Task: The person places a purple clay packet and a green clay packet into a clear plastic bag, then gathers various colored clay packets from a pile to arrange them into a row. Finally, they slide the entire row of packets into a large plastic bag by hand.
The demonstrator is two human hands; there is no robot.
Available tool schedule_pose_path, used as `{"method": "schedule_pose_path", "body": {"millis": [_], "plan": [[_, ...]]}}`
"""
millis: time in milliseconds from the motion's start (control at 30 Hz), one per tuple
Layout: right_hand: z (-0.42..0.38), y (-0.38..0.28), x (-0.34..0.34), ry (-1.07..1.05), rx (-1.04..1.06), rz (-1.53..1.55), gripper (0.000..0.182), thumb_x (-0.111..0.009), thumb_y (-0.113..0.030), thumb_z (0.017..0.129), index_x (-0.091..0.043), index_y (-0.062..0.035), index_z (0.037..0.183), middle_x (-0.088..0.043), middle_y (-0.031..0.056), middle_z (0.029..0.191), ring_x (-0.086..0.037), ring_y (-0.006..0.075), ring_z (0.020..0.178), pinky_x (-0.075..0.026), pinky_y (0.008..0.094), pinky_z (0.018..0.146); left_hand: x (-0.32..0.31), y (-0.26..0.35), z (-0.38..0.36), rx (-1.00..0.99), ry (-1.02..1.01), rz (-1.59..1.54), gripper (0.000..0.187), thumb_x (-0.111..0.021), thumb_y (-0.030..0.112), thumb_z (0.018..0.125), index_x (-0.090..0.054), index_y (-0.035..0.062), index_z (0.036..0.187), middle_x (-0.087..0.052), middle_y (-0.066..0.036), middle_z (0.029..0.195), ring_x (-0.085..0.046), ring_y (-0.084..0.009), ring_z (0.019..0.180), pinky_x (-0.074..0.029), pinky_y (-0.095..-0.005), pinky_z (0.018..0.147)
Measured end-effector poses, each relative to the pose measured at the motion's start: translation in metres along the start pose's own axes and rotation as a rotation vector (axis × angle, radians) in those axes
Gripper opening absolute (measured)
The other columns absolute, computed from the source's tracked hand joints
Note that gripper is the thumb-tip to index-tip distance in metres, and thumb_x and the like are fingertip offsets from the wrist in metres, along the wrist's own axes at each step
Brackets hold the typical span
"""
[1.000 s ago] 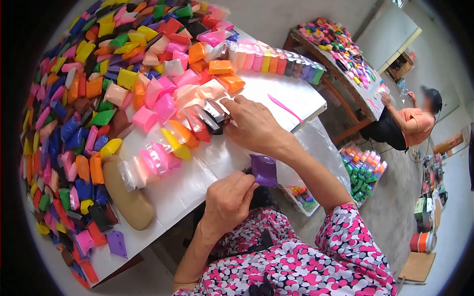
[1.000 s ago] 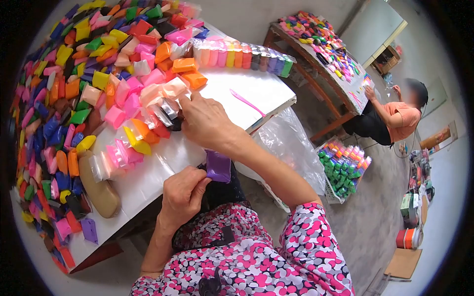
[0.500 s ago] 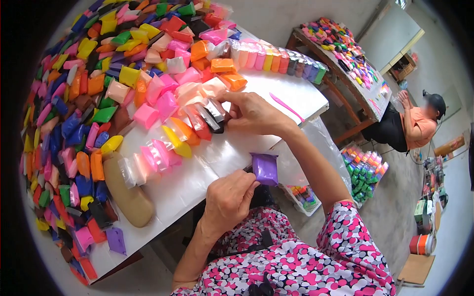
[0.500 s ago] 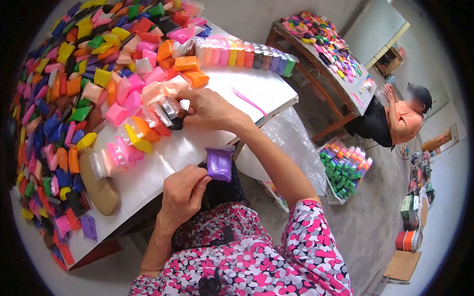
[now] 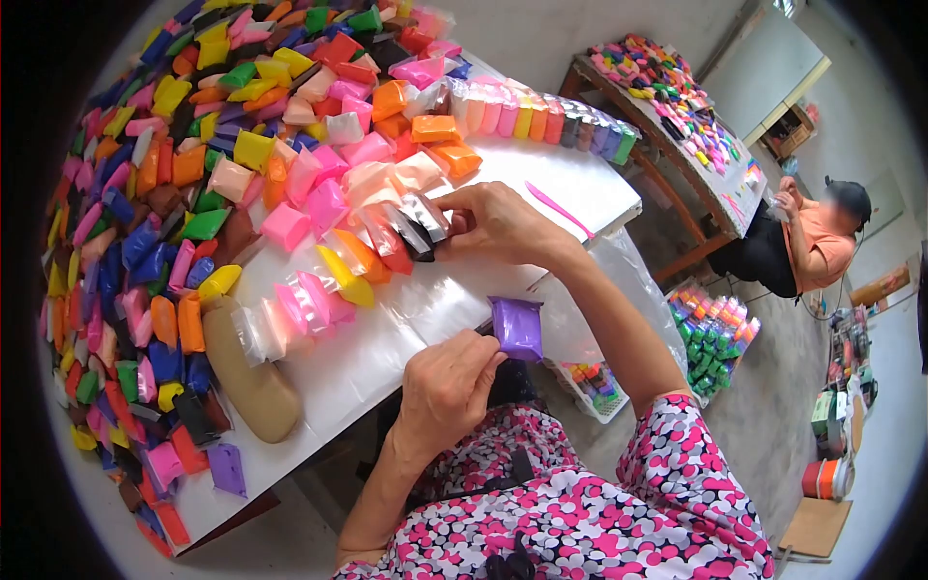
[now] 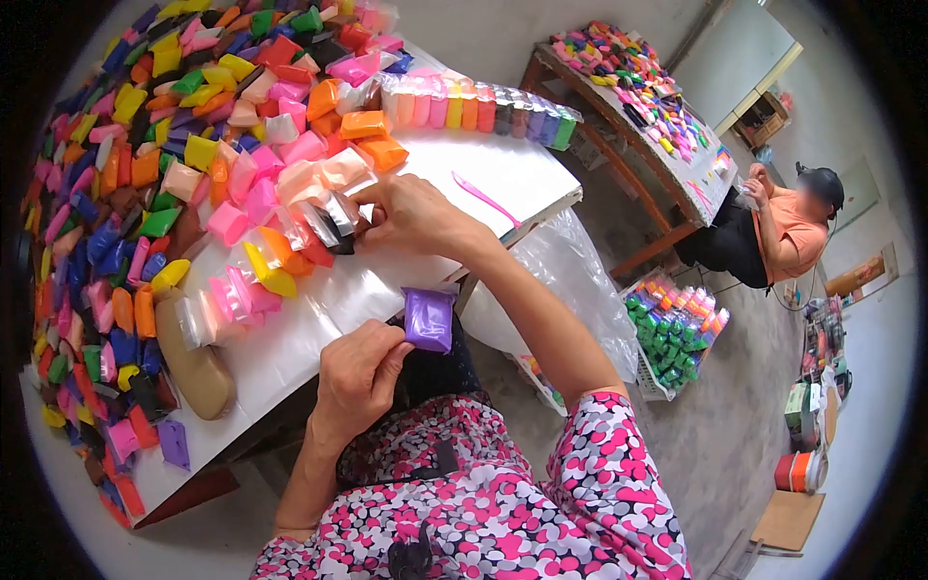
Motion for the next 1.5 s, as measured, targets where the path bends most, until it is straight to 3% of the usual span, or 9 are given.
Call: {"method": "schedule_pose_path", "body": {"millis": [233, 333, 533, 733, 833, 1033, 1133, 1500], "plan": [[-0.011, -0.013, 0.005, 0.049, -0.047, 0.086, 0.047, -0.084, -0.027, 0.063, -0.065, -0.0017, 0.098, -0.063, 0.0077, 0.073, -0.06, 0.0187, 0.068, -0.047, 0.0336, 0.065, 0.0, 0.0, -0.001, 0.034, 0.009, -0.015, 0.008, -0.066, -0.001, 0.084, -0.059, -0.0008, 0.089, -0.056, -0.013, 0.073, -0.056, -0.0294, 0.061, -0.044, -0.0355, 0.055], [-0.01, -0.005, 0.002, 0.053, -0.025, 0.079, 0.048, -0.083, -0.027, 0.063, -0.065, -0.0021, 0.1, -0.066, 0.01, 0.078, -0.062, 0.0207, 0.073, -0.049, 0.0349, 0.069, -0.001, 0.0, -0.001, 0.031, 0.01, -0.01, 0.008, -0.064, 0.002, 0.085, -0.057, 0.0005, 0.088, -0.052, -0.013, 0.072, -0.056, -0.0326, 0.063, -0.044, -0.0404, 0.055], [-0.015, -0.001, 0.002, 0.089, -0.01, 0.043, 0.043, -0.08, -0.025, 0.066, -0.065, -0.0024, 0.099, -0.068, 0.0119, 0.085, -0.063, 0.0199, 0.078, -0.049, 0.0352, 0.071, -0.001, -0.001, -0.001, 0.035, 0.013, -0.021, 0.008, -0.064, 0.002, 0.085, -0.057, 0.0002, 0.088, -0.053, -0.013, 0.073, -0.057, -0.0325, 0.064, -0.044, -0.0402, 0.055], [-0.014, -0.004, 0.005, 0.12, 0.027, 0.11, 0.039, -0.078, -0.02, 0.069, -0.065, -0.003, 0.102, -0.063, 0.0083, 0.076, -0.06, 0.0164, 0.073, -0.048, 0.0324, 0.067, 0.0, 0.0, -0.001, 0.029, 0.019, -0.039, 0.008, -0.066, -0.002, 0.084, -0.059, -0.0016, 0.088, -0.055, -0.013, 0.072, -0.056, -0.0294, 0.061, -0.044, -0.0351, 0.055], [-0.009, -0.008, 0.005, 0.091, 0.069, 0.076, 0.036, -0.076, -0.018, 0.071, -0.065, -0.0045, 0.103, -0.063, 0.0074, 0.075, -0.061, 0.0172, 0.07, -0.048, 0.0327, 0.066, 0.0, 0.0, -0.001, 0.023, -0.004, -0.016, 0.01, -0.065, 0.001, 0.083, -0.058, 0.0, 0.089, -0.053, -0.013, 0.073, -0.057, -0.032, 0.064, -0.044, -0.0398, 0.055], [0.003, -0.019, 0.008, 0.1, 0.148, -0.224, 0.026, -0.074, -0.014, 0.07, -0.065, -0.0033, 0.092, -0.065, 0.0097, 0.077, -0.062, 0.0258, 0.073, -0.048, 0.0375, 0.069, 0.001, 0.0, -0.001, 0.025, -0.007, -0.009, 0.01, -0.066, 0.002, 0.082, -0.057, 0.0009, 0.088, -0.052, -0.013, 0.072, -0.057, -0.0315, 0.063, -0.043, -0.04, 0.055], [0.01, -0.015, 0.003, 0.068, 0.191, -0.221, 0.023, -0.074, -0.012, 0.069, -0.064, -0.0019, 0.087, -0.064, 0.0105, 0.077, -0.062, 0.0277, 0.075, -0.048, 0.0381, 0.071, 0.0, 0.0, -0.001, 0.016, 0.007, -0.009, 0.009, -0.066, -0.001, 0.083, -0.059, -0.0005, 0.087, -0.053, -0.013, 0.07, -0.055, -0.0295, 0.059, -0.042, -0.0365, 0.053], [-0.012, -0.018, 0.009, 0.089, 0.062, -0.084, 0.032, -0.077, -0.019, 0.07, -0.062, 0.0019, 0.088, -0.066, 0.0153, 0.081, -0.063, 0.0277, 0.075, -0.05, 0.0391, 0.07, 0.001, 0.001, 0.0, 0.085, 0.036, -0.07, 0.006, -0.063, 0.002, 0.087, -0.058, -0.0002, 0.09, -0.056, -0.014, 0.076, -0.058, -0.0333, 0.065, -0.045, -0.0397, 0.056]]}}
Point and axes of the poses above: each hand's wrist, its own z-axis towards the middle knuckle, its own x-axis out of the back of the hand, y = z × x, the point moved 2 cm from there along z, towards the middle knuckle
